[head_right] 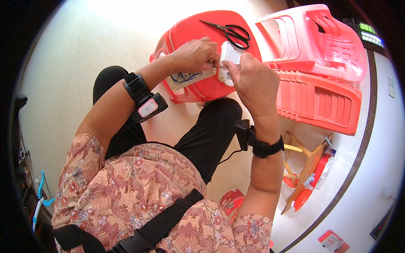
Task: The person sits on the floor and uses a screwdriver to open a white plastic device, removes the cover, and manipulates internal components. They then reassemble the device and place the screwdriver in a bucket.
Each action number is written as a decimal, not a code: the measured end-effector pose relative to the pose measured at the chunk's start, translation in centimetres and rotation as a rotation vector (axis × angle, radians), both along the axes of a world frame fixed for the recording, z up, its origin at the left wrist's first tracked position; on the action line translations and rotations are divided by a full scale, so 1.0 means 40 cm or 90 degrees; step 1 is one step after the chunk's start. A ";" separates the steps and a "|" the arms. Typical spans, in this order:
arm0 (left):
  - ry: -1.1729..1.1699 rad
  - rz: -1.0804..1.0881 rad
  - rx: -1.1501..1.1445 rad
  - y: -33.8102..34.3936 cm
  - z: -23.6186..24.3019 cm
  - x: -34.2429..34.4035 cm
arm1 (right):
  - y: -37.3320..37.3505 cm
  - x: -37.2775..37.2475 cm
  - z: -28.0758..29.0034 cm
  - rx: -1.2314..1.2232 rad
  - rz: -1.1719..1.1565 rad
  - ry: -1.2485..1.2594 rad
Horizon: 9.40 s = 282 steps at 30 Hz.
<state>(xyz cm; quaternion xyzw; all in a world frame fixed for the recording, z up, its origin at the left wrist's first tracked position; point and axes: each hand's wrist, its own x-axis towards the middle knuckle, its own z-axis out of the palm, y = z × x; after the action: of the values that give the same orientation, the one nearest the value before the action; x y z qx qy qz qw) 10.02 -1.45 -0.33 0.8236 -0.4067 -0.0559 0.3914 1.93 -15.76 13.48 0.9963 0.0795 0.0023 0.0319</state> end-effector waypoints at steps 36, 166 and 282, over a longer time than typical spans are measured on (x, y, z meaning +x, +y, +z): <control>-0.011 -0.008 -0.001 0.005 0.001 0.002 | 0.013 0.043 0.021 0.042 -0.006 0.083; 0.984 0.012 -0.607 0.255 -0.026 -0.325 | -0.078 -0.150 -0.181 1.087 -0.427 -0.101; 1.123 0.015 -0.534 0.245 -0.031 -0.348 | -0.065 -0.317 -0.127 0.733 -0.068 0.039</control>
<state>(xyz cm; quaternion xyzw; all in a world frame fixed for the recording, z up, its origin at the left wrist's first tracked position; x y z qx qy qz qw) -3.90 8.34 -1.55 0.2842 0.0536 -0.4986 0.8171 -10.74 -18.38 8.38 0.8555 0.0159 0.0150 -0.5173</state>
